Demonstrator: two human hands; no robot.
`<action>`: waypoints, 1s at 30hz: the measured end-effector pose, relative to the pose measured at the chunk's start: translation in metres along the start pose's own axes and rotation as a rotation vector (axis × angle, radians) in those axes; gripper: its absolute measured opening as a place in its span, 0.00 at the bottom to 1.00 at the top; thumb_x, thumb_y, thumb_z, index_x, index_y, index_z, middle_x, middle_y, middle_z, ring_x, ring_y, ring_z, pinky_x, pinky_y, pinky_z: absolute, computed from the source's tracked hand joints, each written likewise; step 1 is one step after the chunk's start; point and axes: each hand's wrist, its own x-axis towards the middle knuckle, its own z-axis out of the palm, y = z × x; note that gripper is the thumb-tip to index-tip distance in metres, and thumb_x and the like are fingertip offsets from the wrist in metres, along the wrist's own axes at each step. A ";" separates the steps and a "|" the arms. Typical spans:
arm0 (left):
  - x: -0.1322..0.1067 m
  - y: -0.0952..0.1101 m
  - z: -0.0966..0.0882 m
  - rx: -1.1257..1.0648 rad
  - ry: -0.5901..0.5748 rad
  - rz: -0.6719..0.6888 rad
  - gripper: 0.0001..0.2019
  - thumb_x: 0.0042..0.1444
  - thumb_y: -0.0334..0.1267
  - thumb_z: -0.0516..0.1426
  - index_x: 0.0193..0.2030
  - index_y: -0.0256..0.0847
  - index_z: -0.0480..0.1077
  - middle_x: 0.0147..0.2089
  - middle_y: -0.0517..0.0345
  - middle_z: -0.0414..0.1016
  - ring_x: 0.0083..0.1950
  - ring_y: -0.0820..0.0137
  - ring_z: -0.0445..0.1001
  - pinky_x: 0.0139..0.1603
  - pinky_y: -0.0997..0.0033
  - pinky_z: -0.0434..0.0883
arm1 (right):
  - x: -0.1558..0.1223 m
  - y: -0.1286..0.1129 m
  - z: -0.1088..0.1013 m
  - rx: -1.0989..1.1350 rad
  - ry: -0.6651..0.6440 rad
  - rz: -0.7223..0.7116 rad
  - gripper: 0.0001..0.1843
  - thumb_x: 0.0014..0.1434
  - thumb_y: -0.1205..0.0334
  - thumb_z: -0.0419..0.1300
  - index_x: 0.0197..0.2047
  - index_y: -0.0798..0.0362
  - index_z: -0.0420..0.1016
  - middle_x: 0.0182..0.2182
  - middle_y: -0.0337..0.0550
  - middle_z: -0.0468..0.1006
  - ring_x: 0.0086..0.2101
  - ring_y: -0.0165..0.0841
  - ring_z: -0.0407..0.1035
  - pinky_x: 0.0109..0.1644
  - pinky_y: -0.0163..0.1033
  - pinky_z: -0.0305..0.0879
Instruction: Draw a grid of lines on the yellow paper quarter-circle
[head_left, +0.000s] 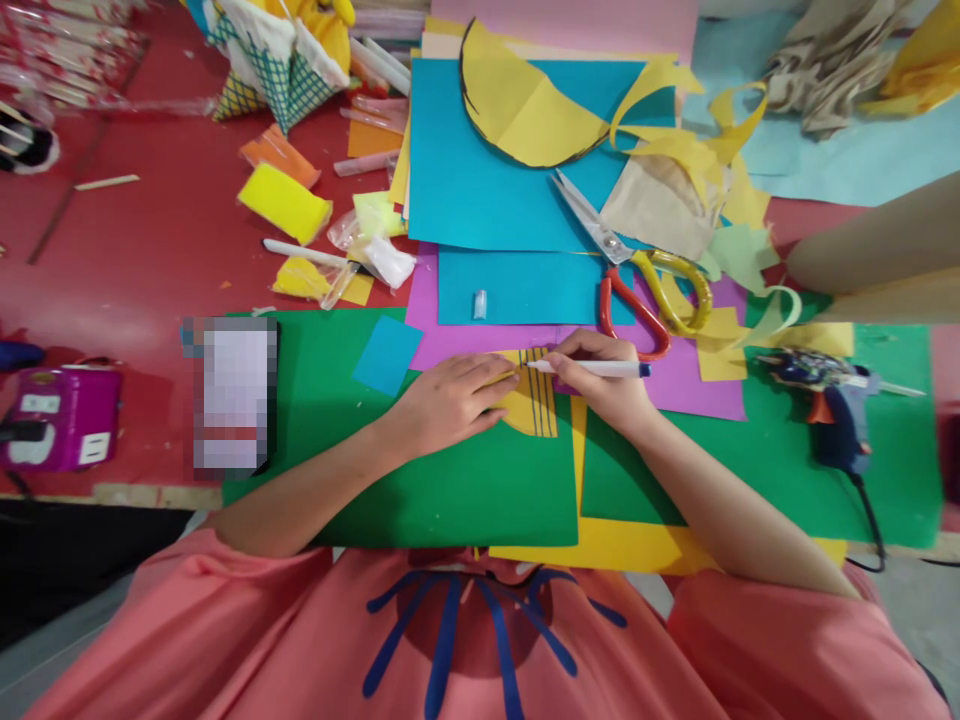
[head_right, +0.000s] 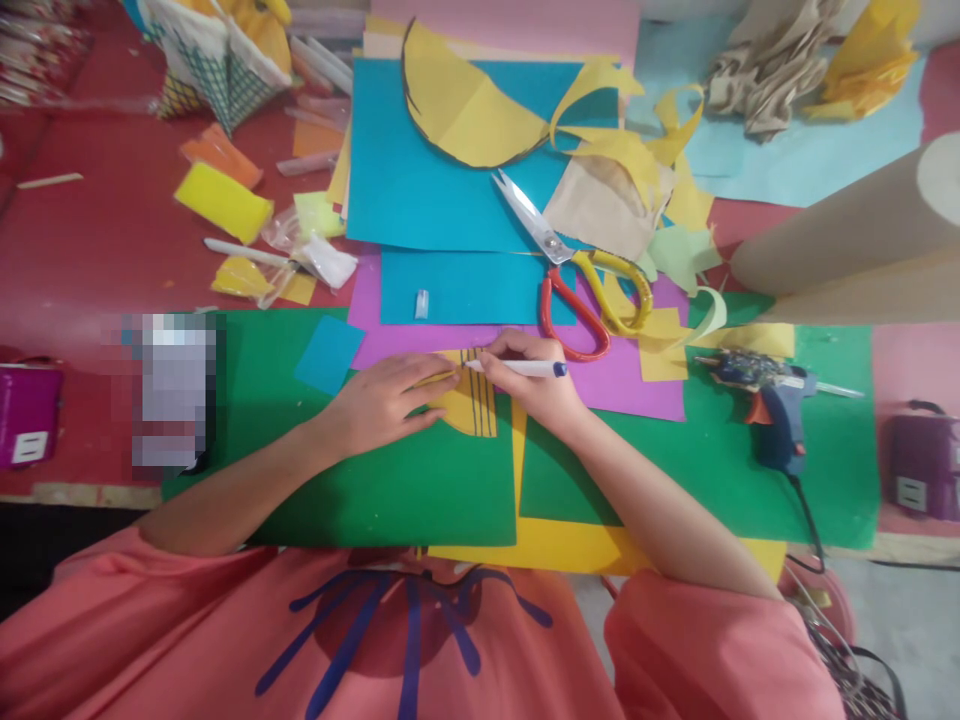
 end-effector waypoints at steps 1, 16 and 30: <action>0.000 -0.001 0.000 -0.001 0.001 -0.012 0.16 0.61 0.38 0.53 0.54 0.35 0.68 0.54 0.46 0.72 0.57 0.61 0.70 0.56 0.59 0.70 | 0.000 0.000 0.000 0.011 0.017 -0.005 0.11 0.55 0.57 0.60 0.27 0.55 0.73 0.23 0.39 0.74 0.23 0.26 0.65 0.25 0.32 0.60; 0.000 -0.004 0.001 -0.047 -0.014 -0.095 0.17 0.63 0.40 0.51 0.56 0.35 0.66 0.57 0.46 0.70 0.60 0.62 0.67 0.60 0.58 0.67 | 0.002 0.000 0.003 -0.045 -0.036 0.030 0.11 0.55 0.56 0.62 0.32 0.56 0.76 0.27 0.41 0.76 0.25 0.27 0.67 0.27 0.33 0.61; 0.000 -0.005 0.002 -0.060 -0.035 -0.107 0.17 0.62 0.40 0.52 0.56 0.36 0.66 0.57 0.46 0.69 0.60 0.61 0.67 0.59 0.57 0.67 | 0.001 0.002 0.001 -0.063 -0.097 0.009 0.11 0.55 0.57 0.60 0.27 0.57 0.74 0.21 0.38 0.71 0.22 0.25 0.61 0.24 0.32 0.55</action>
